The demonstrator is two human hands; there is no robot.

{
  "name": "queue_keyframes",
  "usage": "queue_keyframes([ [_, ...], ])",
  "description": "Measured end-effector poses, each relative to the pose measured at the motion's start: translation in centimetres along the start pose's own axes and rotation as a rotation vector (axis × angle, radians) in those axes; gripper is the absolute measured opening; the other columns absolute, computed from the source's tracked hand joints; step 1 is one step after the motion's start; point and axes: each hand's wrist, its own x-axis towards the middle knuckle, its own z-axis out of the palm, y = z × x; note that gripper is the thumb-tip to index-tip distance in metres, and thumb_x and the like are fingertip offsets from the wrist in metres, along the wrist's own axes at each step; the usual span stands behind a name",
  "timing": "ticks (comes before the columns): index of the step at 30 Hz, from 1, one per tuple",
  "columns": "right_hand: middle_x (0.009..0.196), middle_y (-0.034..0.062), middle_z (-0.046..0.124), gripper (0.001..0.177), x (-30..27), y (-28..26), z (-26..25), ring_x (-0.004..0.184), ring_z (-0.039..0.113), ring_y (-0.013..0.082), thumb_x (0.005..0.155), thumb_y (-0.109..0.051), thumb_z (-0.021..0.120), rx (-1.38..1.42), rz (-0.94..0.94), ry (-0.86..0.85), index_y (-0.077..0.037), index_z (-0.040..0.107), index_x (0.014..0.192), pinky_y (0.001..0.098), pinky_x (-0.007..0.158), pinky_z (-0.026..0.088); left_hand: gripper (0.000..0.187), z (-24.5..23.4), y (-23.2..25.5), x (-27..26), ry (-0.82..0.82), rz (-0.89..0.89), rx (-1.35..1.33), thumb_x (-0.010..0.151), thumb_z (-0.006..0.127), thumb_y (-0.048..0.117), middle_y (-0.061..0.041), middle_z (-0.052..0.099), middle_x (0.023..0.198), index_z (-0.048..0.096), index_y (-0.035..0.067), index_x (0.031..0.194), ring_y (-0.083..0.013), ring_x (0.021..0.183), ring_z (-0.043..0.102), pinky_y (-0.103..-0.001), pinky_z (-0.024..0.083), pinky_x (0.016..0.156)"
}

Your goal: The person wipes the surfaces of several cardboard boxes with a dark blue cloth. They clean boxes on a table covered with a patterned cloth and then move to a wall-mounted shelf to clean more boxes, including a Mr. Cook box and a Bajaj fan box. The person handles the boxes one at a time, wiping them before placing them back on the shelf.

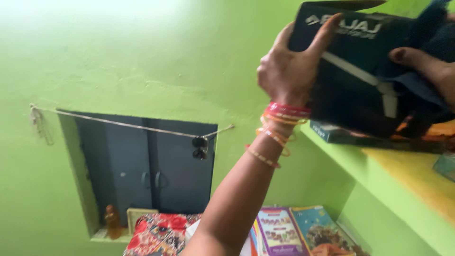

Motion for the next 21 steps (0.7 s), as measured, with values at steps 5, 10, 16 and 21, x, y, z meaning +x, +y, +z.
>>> queue_keyframes([
  [5, 0.111, 0.0097, 0.073, 0.038, 5.5, 7.7, -2.6, 0.091, 0.073, 0.0171, 0.104, -0.041, 0.070, 0.162, -0.034, 0.007, -0.010, 0.067, 0.126, 0.0282, 0.079, 0.062, 0.089, 12.2, -1.3, 1.8, -0.128, 0.132, -0.158, 0.079, 0.048, 0.083, 0.003, 0.076, 0.069, 0.070, 0.012, 0.129, -0.0062, 0.046, 0.068, -0.022, 0.043, 0.038],
  [10, 0.105, 0.0128, 0.074, 0.041, 5.4, 11.4, -0.8, 0.085, 0.072, 0.0215, 0.105, -0.037, 0.077, -0.324, -0.270, 0.322, -0.001, 0.068, 0.123, 0.0339, 0.075, 0.059, 0.078, 24.4, -6.2, 2.5, -0.392, 0.029, -0.001, 0.087, 0.055, 0.071, -0.011, 0.076, 0.103, 0.060, 0.015, 0.140, -0.0218, 0.086, 0.071, -0.041, 0.054, 0.068],
  [16, 0.088, 0.0120, 0.076, 0.051, 8.3, 14.8, 6.1, 0.065, 0.072, 0.0265, 0.078, -0.034, 0.088, -1.067, -0.361, 0.553, -0.017, 0.074, 0.123, 0.0365, 0.050, 0.057, 0.082, 32.3, -10.2, -1.5, -0.588, -0.100, 0.579, 0.097, 0.055, 0.043, -0.032, 0.006, 0.167, 0.013, 0.029, 0.167, -0.0424, 0.154, 0.015, -0.062, 0.034, 0.108],
  [21, 0.090, 0.0094, 0.077, 0.029, 6.7, 15.6, 3.4, 0.075, 0.074, 0.0270, 0.095, -0.032, 0.083, -0.931, -0.430, 0.419, -0.020, 0.078, 0.120, 0.0381, 0.070, 0.060, 0.097, 30.7, -8.9, -1.7, -0.699, -0.099, 0.406, 0.091, 0.045, 0.073, -0.033, -0.005, 0.166, 0.004, 0.023, 0.164, -0.0498, 0.153, 0.002, -0.065, 0.022, 0.116],
])
